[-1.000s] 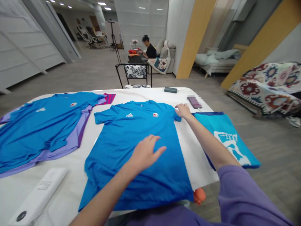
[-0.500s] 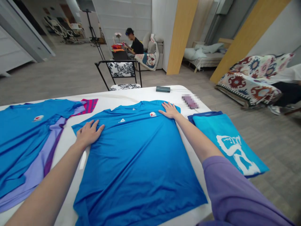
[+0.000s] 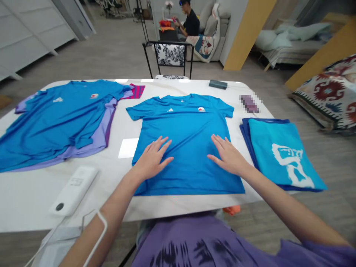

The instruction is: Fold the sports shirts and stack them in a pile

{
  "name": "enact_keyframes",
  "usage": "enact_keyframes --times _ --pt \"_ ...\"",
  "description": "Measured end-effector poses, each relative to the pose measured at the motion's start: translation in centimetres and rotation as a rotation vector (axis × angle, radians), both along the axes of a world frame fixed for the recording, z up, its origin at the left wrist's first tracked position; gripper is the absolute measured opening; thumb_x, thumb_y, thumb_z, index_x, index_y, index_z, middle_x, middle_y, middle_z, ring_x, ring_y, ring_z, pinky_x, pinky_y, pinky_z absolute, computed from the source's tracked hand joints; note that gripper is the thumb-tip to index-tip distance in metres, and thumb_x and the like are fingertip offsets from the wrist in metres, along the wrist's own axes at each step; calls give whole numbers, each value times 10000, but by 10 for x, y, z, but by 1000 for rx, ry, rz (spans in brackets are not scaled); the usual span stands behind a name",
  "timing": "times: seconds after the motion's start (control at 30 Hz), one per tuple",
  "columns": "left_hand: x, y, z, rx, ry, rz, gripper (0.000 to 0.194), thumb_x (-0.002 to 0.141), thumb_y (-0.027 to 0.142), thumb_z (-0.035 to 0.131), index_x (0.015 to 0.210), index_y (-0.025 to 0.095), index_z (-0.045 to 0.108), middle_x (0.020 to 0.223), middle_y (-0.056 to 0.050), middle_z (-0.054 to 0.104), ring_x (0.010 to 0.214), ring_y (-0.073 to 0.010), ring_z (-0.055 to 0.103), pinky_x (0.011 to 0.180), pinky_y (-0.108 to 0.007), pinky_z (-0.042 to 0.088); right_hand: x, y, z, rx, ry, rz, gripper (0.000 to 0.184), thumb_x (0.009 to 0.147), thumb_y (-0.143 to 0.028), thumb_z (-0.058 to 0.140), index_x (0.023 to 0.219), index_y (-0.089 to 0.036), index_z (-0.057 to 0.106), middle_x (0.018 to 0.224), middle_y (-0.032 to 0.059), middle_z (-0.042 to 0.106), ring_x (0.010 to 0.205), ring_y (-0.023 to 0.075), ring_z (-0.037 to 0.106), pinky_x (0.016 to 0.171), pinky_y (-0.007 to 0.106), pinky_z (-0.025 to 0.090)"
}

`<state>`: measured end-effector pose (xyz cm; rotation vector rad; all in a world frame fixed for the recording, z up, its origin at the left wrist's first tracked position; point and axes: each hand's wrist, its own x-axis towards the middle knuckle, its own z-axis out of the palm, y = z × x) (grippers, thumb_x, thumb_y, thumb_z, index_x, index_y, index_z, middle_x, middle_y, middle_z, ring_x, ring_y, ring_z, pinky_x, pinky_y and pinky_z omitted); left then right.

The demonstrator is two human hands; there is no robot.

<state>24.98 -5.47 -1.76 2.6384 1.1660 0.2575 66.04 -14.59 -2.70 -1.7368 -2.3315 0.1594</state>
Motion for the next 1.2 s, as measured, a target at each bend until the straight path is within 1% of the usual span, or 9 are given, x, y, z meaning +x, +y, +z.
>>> enact_keyframes --times 0.07,0.17,0.3,0.43,0.57,0.63,0.8,0.93,1.2 --pt "-24 -51 -6 -38 32 14 707 1176 568 477 1821 296 384 1903 -105 345 1788 -351 270 1442 -602 273 -8 -63 -9 -17 -17 38 976 1131 -720 521 1901 -348 52 1917 61 230 1770 376 295 1476 667 249" --pt "-72 -98 -18 -59 81 144 648 1170 515 469 1772 276 482 1875 -111 403 1743 -372 371 1407 -609 348 -3 -123 -24 -22 -34 22 943 1143 -650 549 1894 -400 35 1916 53 226 1756 386 325 1444 709 309" --pt "-127 -138 -29 -23 8 295 524 1135 473 504 1605 307 664 1748 -85 590 1615 -350 556 1325 -559 478 16 -163 -32 30 -28 -50 885 1152 -586 562 1892 -405 112 1905 75 268 1724 398 396 1408 750 355" --pt "-153 -170 -35 25 -103 326 410 1100 512 601 1431 342 774 1588 -68 726 1497 -354 656 1259 -545 528 24 -191 -29 50 -18 -7 740 1139 -549 599 1830 -474 345 1831 20 446 1659 364 511 1378 704 436" --pt "-161 -179 -31 61 -116 389 392 1095 550 631 1387 358 809 1445 -73 792 1341 -350 719 1184 -535 542 32 -202 -25 96 8 -61 440 1117 -527 656 1554 -503 697 1579 -5 727 1424 335 733 1167 628 621" --pt "-164 -174 -27 80 -83 419 370 1097 563 628 1341 374 833 1381 -68 807 1288 -353 723 1164 -545 527 41 -202 -22 88 32 -65 329 1102 -539 686 1414 -486 777 1457 7 793 1313 331 785 1052 597 661" --pt "-178 -158 -28 -34 -130 323 338 1104 574 625 1225 344 842 1273 -59 807 1156 -293 758 1075 -455 572 66 -203 -13 16 60 -39 215 1116 -515 660 1244 -445 817 1302 27 835 1185 325 813 1006 569 663" --pt "-181 -155 -33 -93 -187 349 351 1100 577 618 1128 299 832 1220 -71 814 1143 -286 759 1073 -439 592 71 -208 -8 -11 86 -87 216 1133 -492 617 1178 -404 809 1223 58 838 1149 330 813 1025 563 656" --pt "-169 -180 -16 -58 -344 447 271 1083 545 671 1075 319 821 1230 -37 817 1206 -296 773 1186 -519 604 76 -227 -4 79 277 -221 182 1125 -490 629 1142 -407 789 1234 77 824 1158 339 805 1038 570 664"
